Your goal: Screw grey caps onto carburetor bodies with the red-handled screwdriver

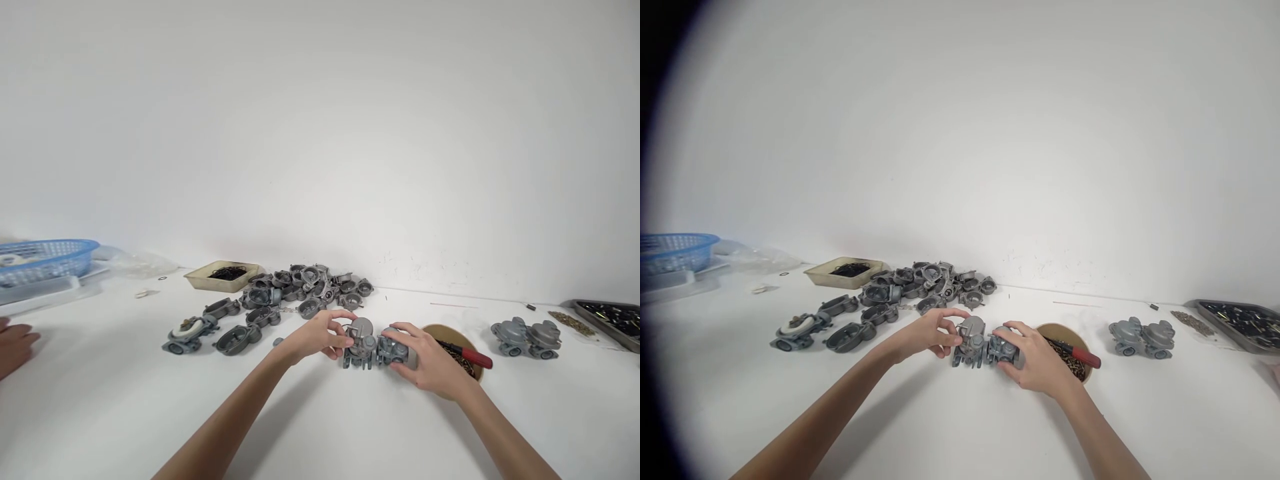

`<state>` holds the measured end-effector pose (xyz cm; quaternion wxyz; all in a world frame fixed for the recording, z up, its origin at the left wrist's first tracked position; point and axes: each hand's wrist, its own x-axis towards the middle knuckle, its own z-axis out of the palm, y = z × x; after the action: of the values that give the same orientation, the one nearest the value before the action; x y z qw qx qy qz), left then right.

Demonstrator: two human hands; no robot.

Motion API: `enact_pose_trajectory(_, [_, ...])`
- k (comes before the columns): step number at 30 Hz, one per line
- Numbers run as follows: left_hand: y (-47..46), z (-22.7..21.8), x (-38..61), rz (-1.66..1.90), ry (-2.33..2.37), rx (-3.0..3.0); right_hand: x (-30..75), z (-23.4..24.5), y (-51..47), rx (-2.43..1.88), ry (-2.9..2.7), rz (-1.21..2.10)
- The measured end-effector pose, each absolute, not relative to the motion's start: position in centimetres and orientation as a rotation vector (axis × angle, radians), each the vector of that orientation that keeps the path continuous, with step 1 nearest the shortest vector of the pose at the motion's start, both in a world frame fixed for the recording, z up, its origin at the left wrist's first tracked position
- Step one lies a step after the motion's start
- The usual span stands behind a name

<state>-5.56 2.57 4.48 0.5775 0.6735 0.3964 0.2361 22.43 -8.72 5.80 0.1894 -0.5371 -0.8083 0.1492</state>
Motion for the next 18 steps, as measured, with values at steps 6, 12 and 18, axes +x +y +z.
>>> enact_pose_trajectory(6, [2.95, 4.33, -5.69, 0.528, 0.948, 1.765, 22.37, 5.94, -8.88, -1.540, -2.273, 0.448])
enact_pose_trajectory(12, [3.33, 4.38, -5.98, 0.535, 0.962, 1.994, 22.38, 6.06, -8.89, -1.526, -2.266, 0.442])
enact_pose_trajectory(18, [3.05, 3.68, -5.78, 0.488, 0.887, 2.056, 22.38, 6.08, -8.83, -1.504, -2.262, 0.452])
